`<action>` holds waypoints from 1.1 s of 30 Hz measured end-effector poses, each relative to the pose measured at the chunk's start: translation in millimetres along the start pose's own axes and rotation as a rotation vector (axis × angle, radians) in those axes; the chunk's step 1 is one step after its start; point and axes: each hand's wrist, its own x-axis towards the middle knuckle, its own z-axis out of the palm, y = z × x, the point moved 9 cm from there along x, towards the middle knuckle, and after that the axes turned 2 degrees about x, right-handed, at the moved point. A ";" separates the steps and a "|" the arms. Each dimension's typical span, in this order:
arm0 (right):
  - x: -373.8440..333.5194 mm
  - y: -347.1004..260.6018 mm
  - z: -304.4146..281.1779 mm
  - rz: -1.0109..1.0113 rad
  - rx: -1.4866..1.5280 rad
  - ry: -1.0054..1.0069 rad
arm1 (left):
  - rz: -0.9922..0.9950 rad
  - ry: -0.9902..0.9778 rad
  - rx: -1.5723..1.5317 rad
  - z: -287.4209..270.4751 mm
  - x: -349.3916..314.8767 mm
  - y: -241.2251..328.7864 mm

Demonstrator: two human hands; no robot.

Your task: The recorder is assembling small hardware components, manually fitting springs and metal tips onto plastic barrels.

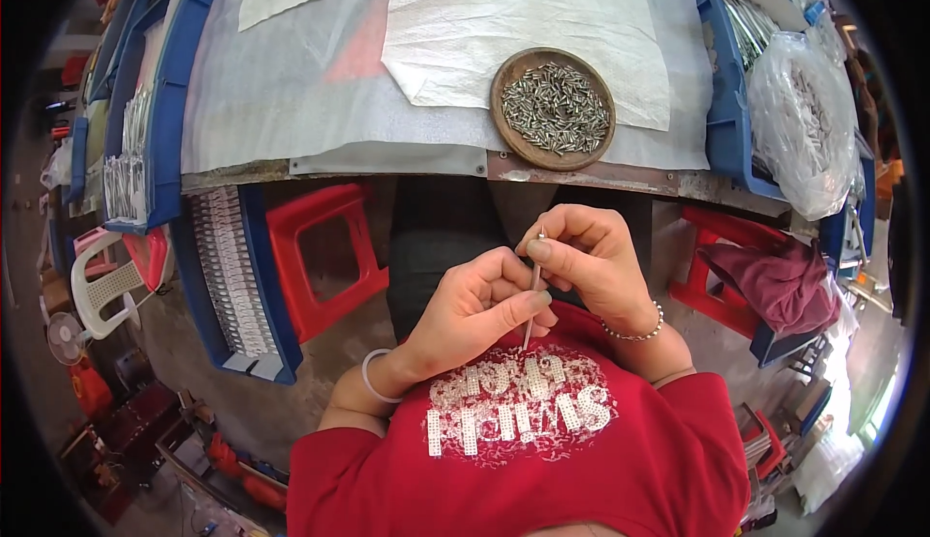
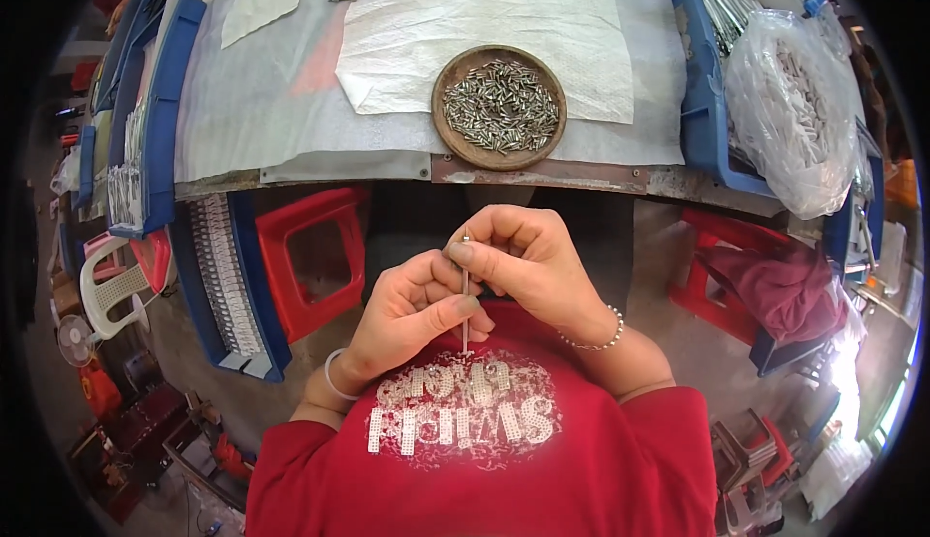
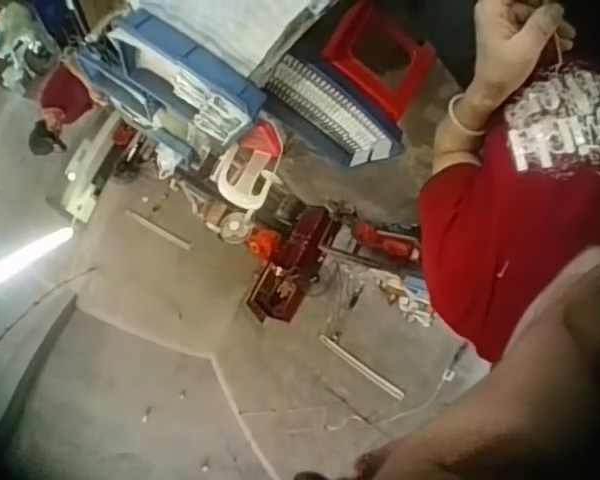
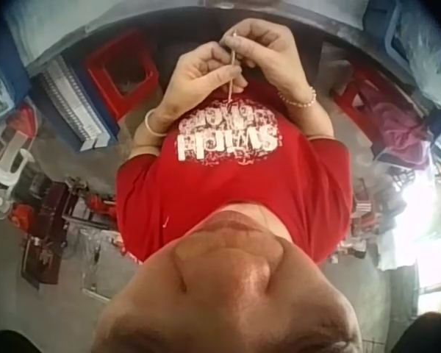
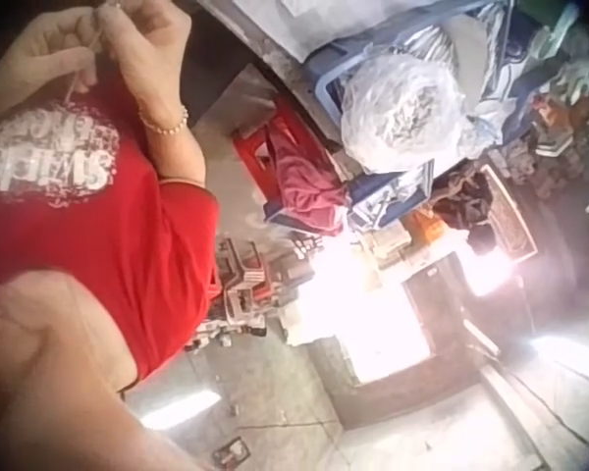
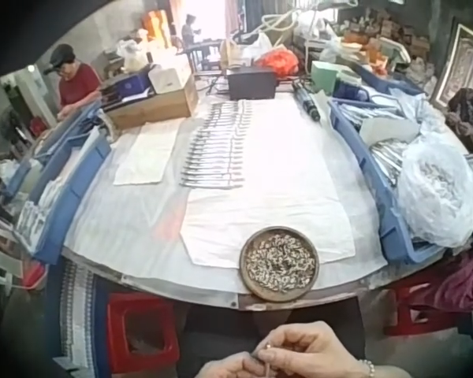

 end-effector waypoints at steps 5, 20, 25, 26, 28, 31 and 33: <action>-0.7 -6.3 -5.2 0.016 0.004 0.030 | -0.037 -0.001 -0.034 3.3 7.1 1.4; -51.0 -248.8 -69.5 -0.677 -1.087 0.305 | 0.353 0.058 -0.359 -29.6 3.3 44.4; 31.2 -311.3 -178.2 -0.539 -1.541 0.442 | 0.460 0.101 -0.108 -28.1 3.8 51.4; 60.0 -301.1 -198.4 -0.348 -1.656 0.397 | 0.464 0.107 -0.071 -29.5 3.3 49.7; 96.4 -276.1 -225.0 -0.107 -1.810 0.335 | 0.446 0.164 -0.053 -26.0 0.9 48.2; 104.3 -257.5 -227.1 -0.013 -1.927 0.336 | 0.405 0.169 -0.027 -25.2 -3.1 43.0; 113.3 -241.0 -252.5 0.171 -1.923 0.445 | 0.299 0.166 -0.049 -16.0 -5.8 42.5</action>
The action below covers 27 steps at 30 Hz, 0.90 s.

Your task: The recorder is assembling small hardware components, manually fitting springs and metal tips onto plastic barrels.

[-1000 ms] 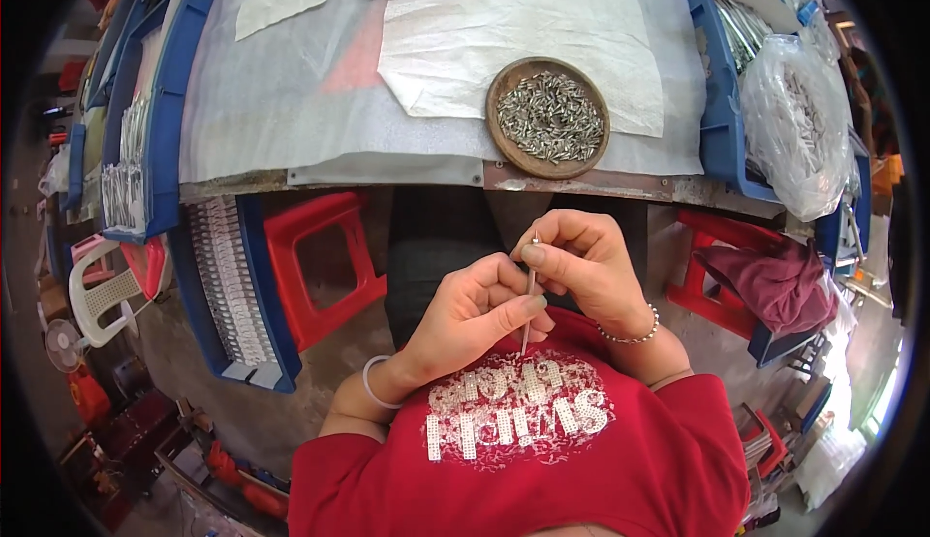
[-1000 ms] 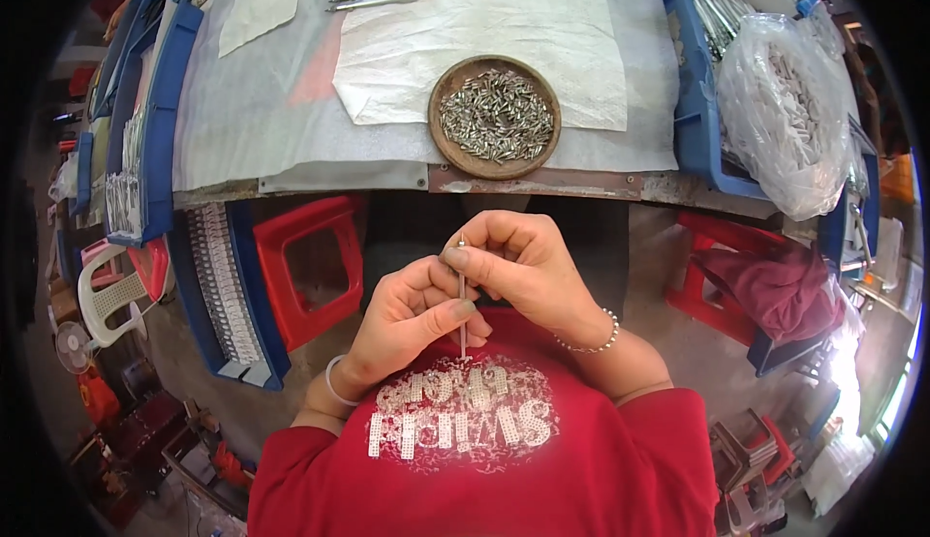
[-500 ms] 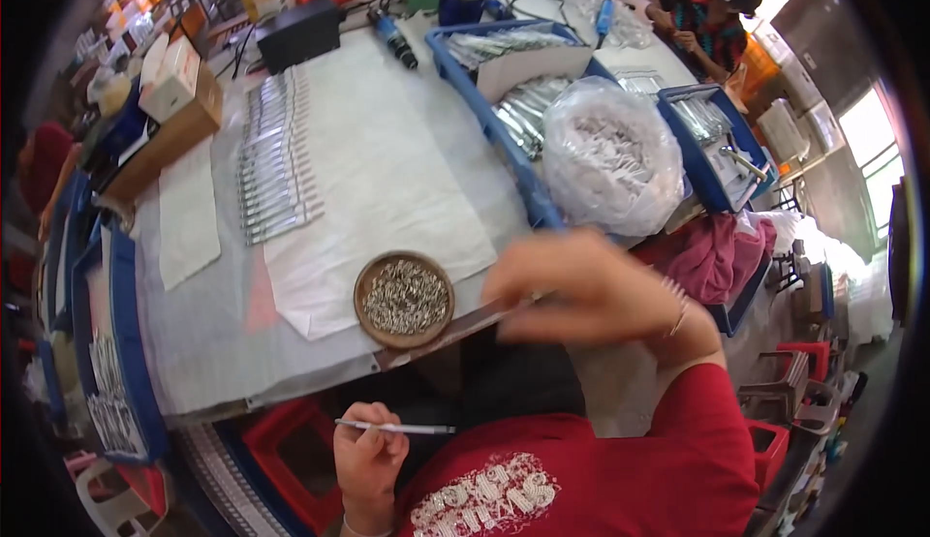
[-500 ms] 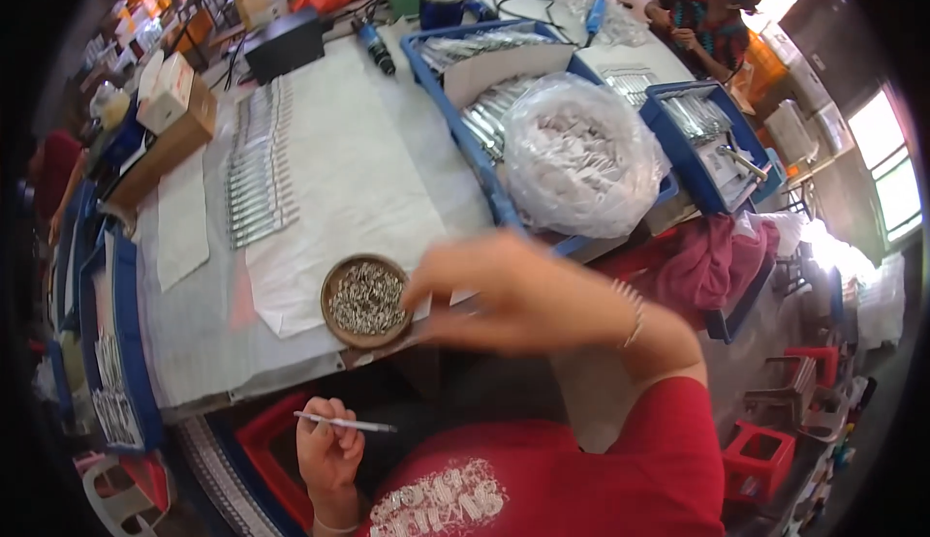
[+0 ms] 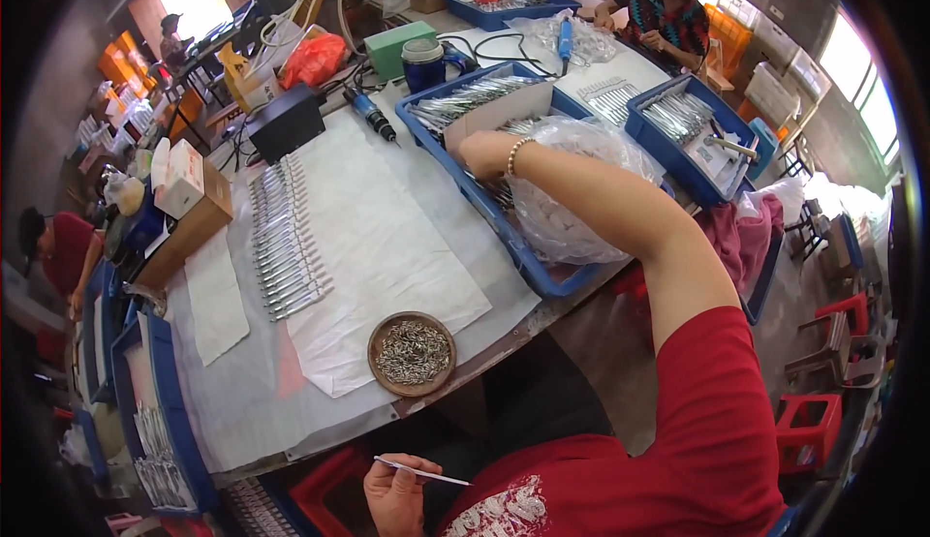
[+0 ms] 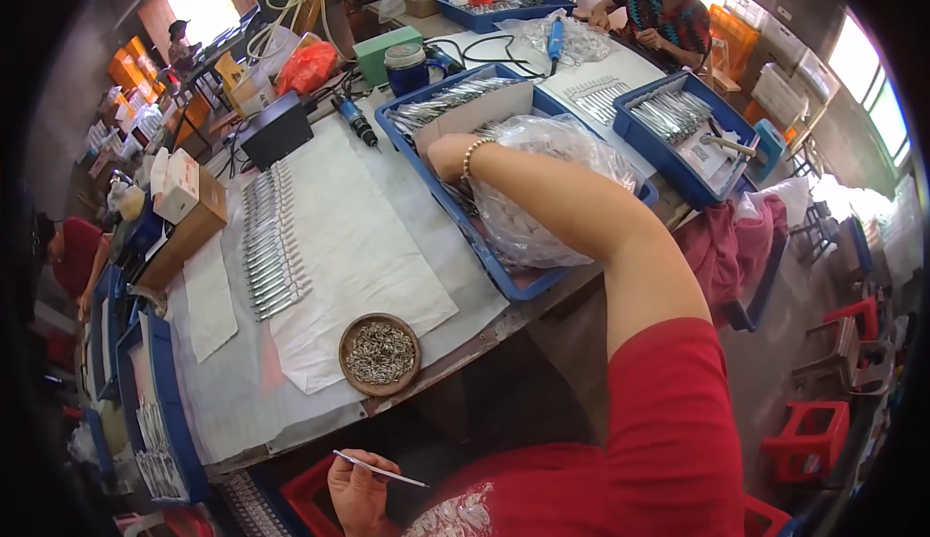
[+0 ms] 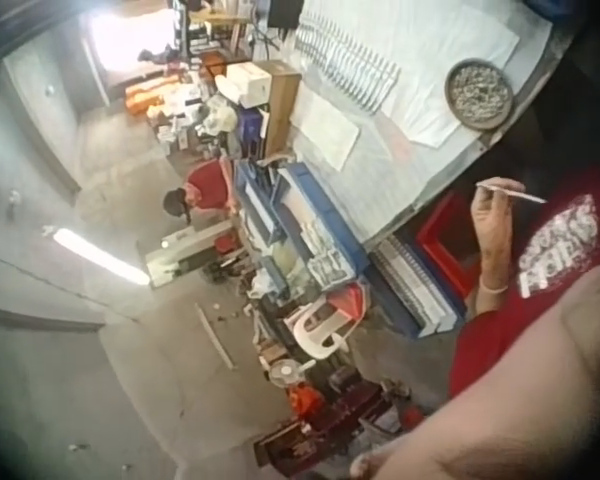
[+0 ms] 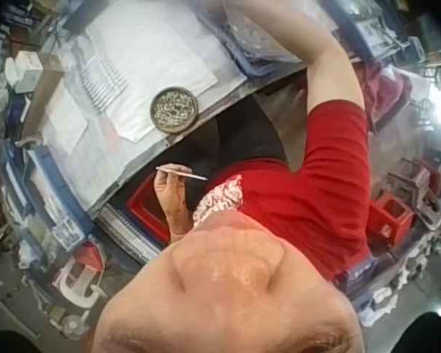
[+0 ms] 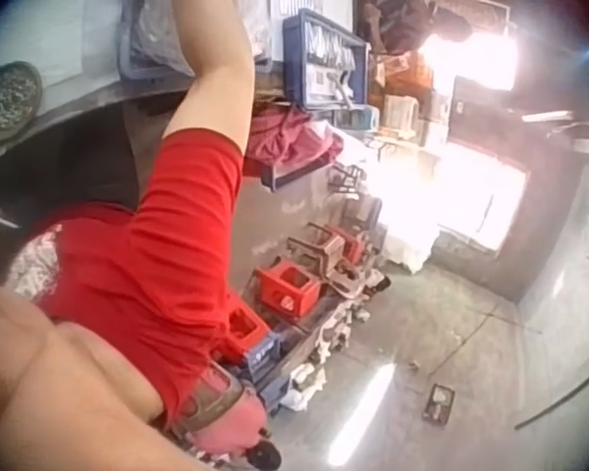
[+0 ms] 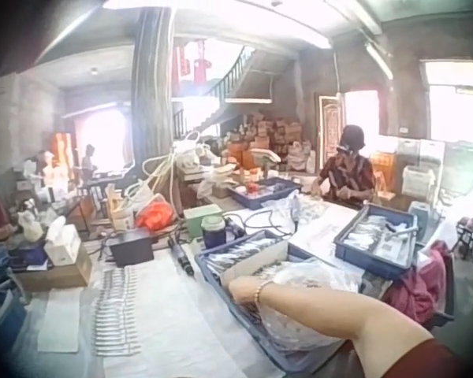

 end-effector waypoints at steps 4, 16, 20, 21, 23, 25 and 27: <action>13.8 10.2 13.1 0.067 0.145 0.085 | -0.026 0.009 -0.015 -9.4 0.9 -12.7; 20.7 18.2 22.8 0.162 0.141 0.011 | -0.060 -0.002 -0.034 -10.1 2.9 -24.1; 24.2 18.6 23.3 0.167 0.156 0.034 | -0.075 0.000 -0.054 -11.3 2.5 -28.6; 24.0 16.5 23.2 0.150 0.139 0.028 | -0.075 -0.001 -0.054 -11.0 2.6 -29.5; 24.3 18.6 21.9 0.169 0.174 0.042 | -0.085 -0.011 -0.065 -8.9 3.1 -31.9; 23.4 22.0 22.3 0.187 0.212 0.058 | -0.087 -0.039 -0.096 -5.4 2.9 -33.6; 21.2 19.0 17.4 0.158 0.255 0.107 | -0.086 -0.065 -0.125 -2.4 2.5 -34.3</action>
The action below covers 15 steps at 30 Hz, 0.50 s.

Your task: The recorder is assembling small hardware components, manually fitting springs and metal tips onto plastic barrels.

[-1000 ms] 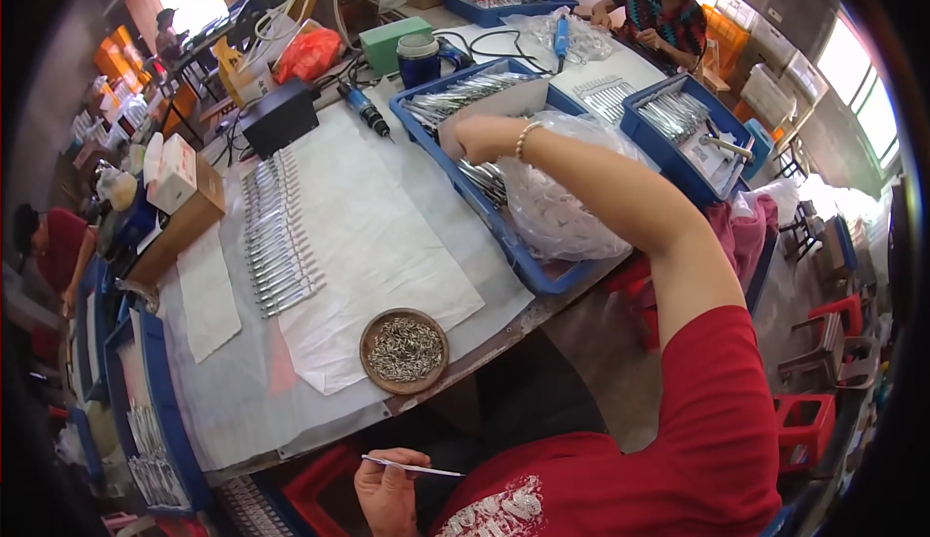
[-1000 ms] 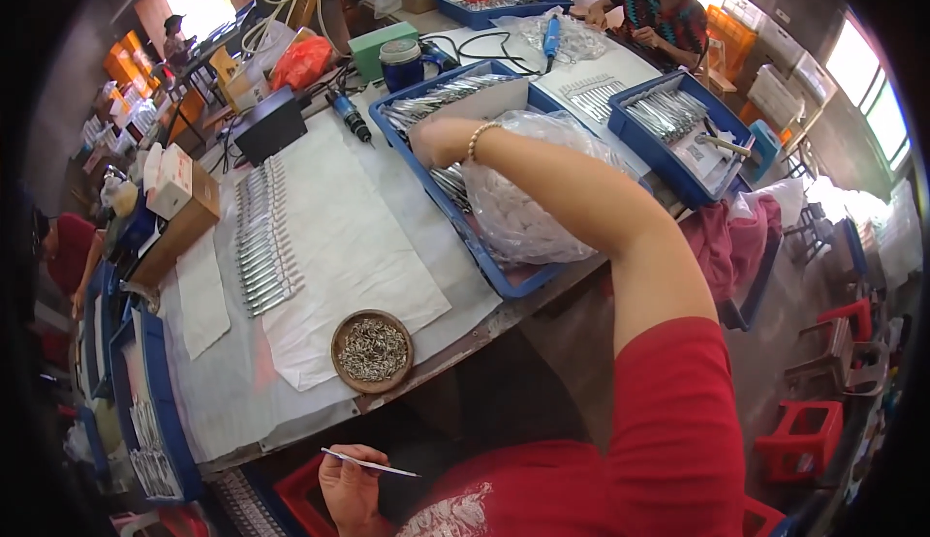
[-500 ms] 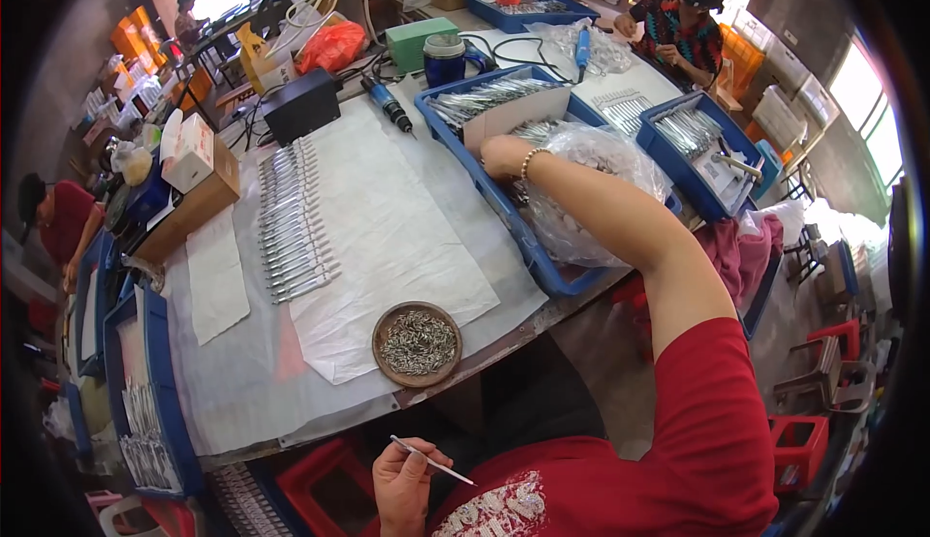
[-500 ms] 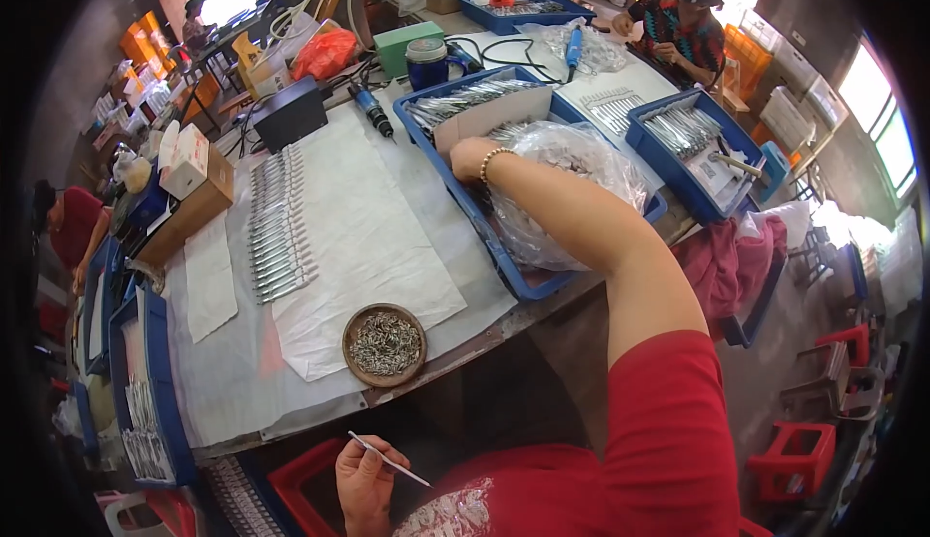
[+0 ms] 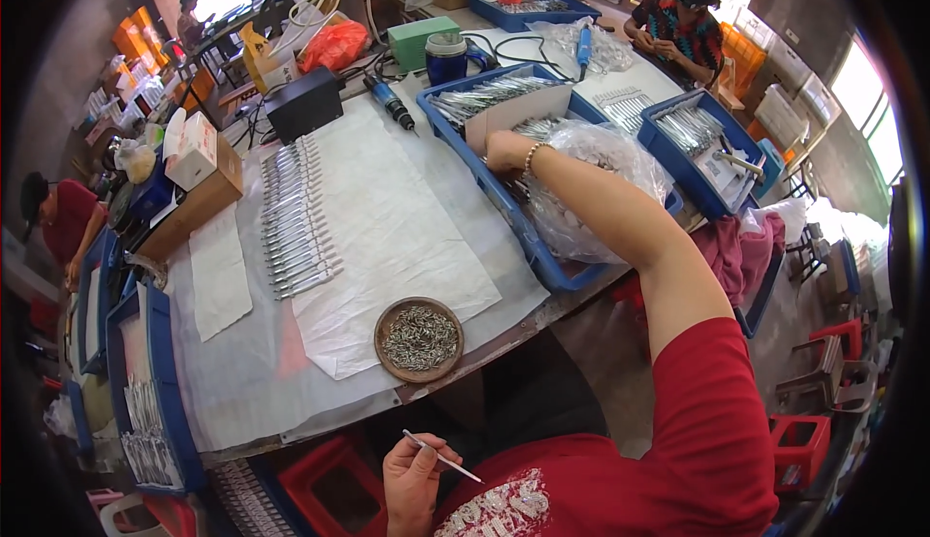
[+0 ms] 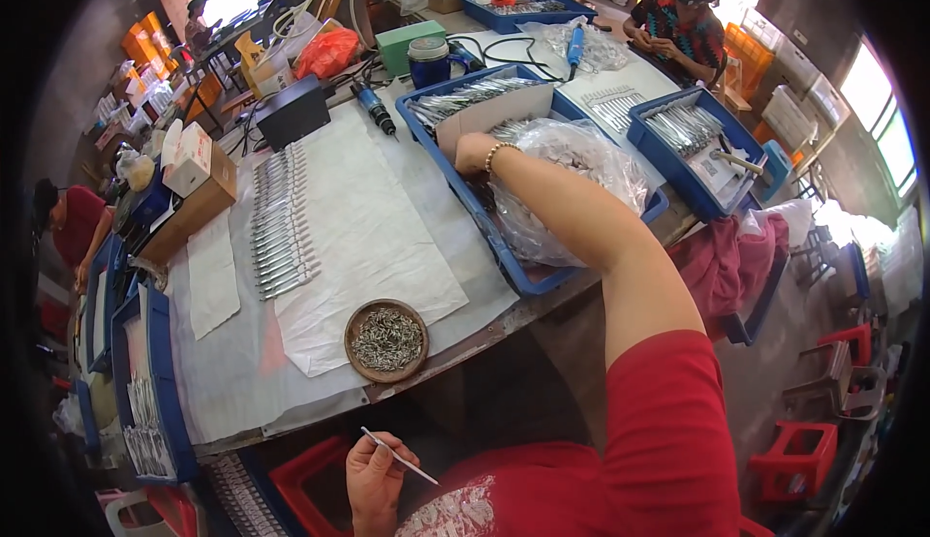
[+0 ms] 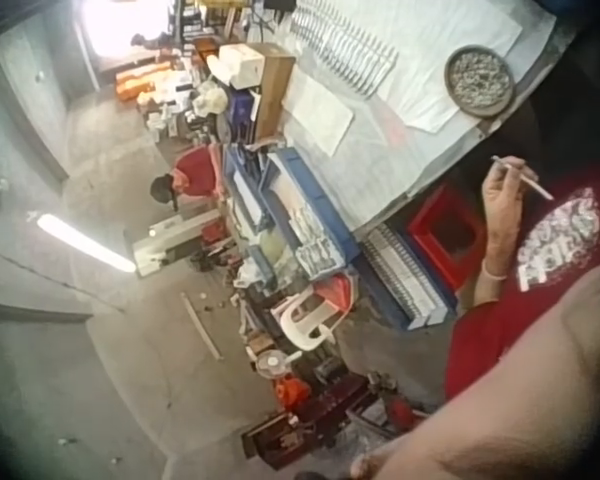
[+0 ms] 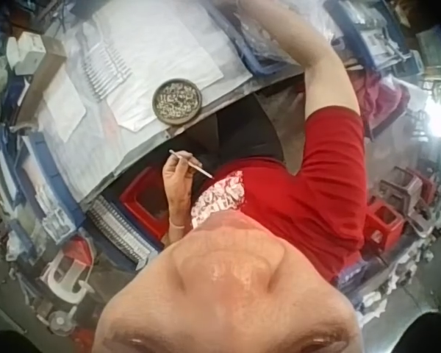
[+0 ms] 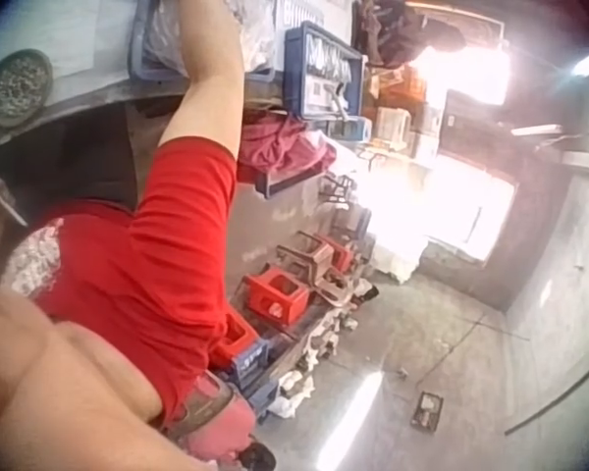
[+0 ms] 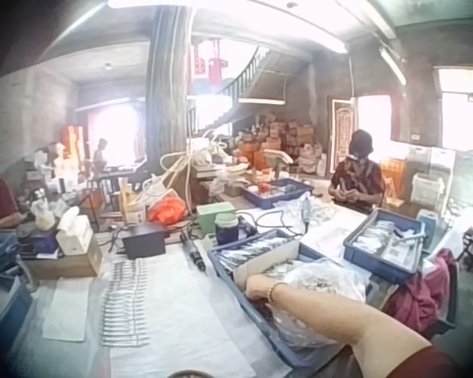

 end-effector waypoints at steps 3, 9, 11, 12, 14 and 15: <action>-12.7 8.2 -12.5 0.073 0.220 -0.047 | -0.006 0.000 0.002 0.2 -1.1 -1.7; -37.9 -12.5 -96.7 -0.131 0.686 0.016 | -0.041 0.007 -0.023 -7.3 -1.1 -4.6; -73.6 -63.5 -128.7 -0.280 0.694 0.058 | -0.060 -0.006 -0.034 -8.3 -1.2 -5.3; -81.7 -82.3 -130.5 -0.355 0.615 0.050 | -0.065 -0.024 -0.034 -5.7 0.1 -5.7; -98.1 -124.3 -126.2 -0.522 0.407 0.098 | -0.077 -0.033 -0.017 1.6 1.5 -4.2; -103.5 -146.9 -116.0 -0.612 0.326 0.141 | -0.082 -0.051 -0.024 4.6 2.4 -4.5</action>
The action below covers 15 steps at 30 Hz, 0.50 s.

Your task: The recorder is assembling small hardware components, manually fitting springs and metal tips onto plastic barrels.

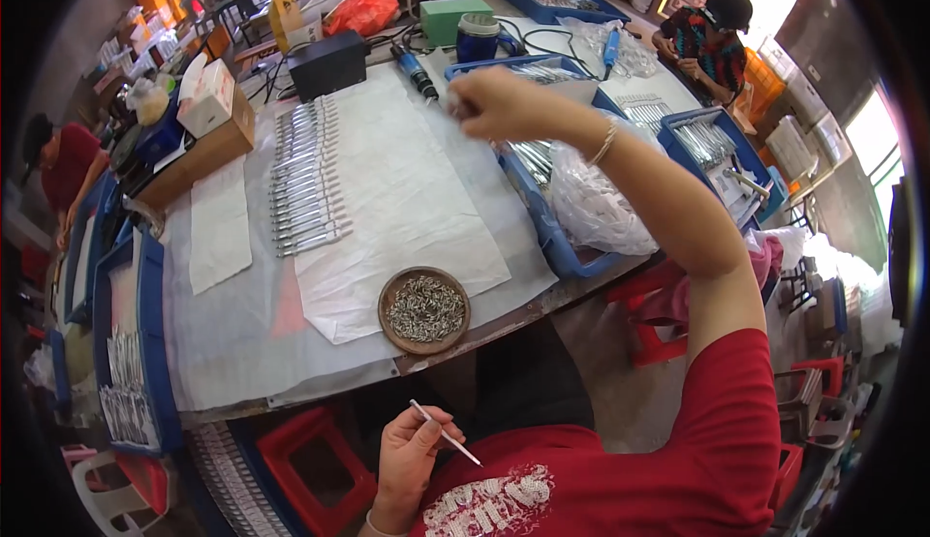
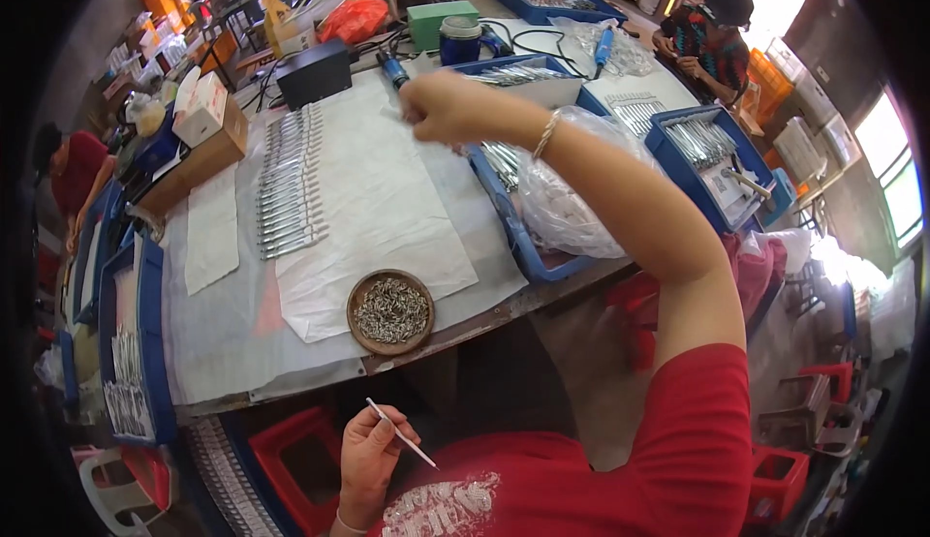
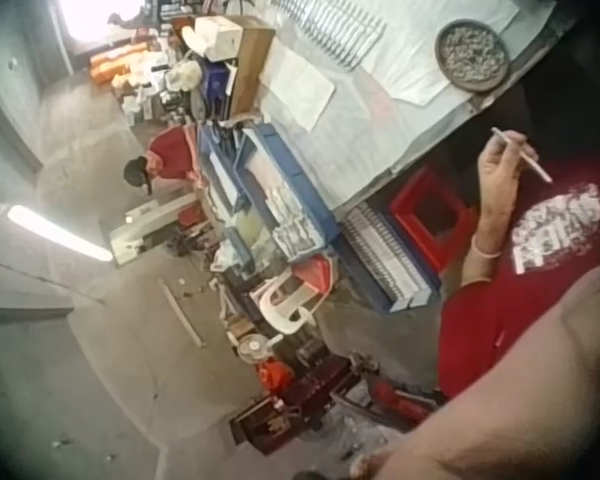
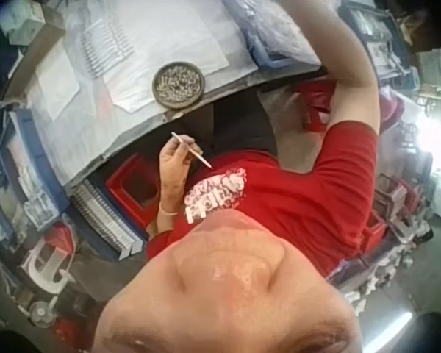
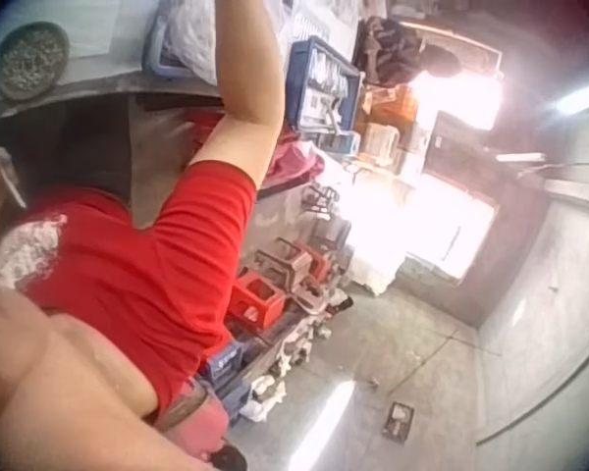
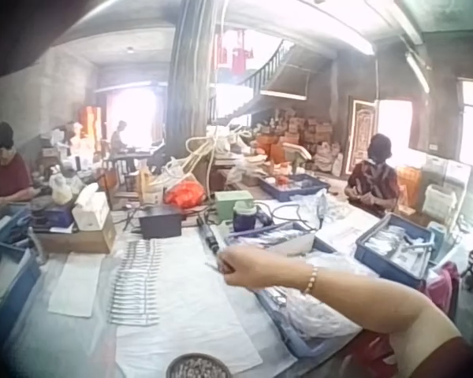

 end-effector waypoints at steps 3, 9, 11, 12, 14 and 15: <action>10.2 -8.8 71.8 -0.150 -0.287 -0.105 | -0.011 -0.001 0.007 6.8 -4.6 1.7; 0.3 27.6 152.5 -0.185 -0.496 -0.218 | 0.000 -0.030 -0.050 -1.6 -23.0 1.0; -1.7 34.1 164.2 -0.111 -0.549 -0.320 | -0.004 0.006 -0.049 -11.6 -27.5 -1.2; -1.9 27.3 163.4 -0.120 -0.547 -0.330 | -0.002 0.016 -0.058 -14.8 -28.8 -1.5; -5.2 26.0 158.0 -0.035 -0.531 -0.324 | -0.014 0.001 -0.067 -15.6 -28.1 -2.3; -7.3 32.1 159.3 -0.034 -0.529 -0.336 | -0.019 -0.002 -0.068 -14.2 -26.2 -2.3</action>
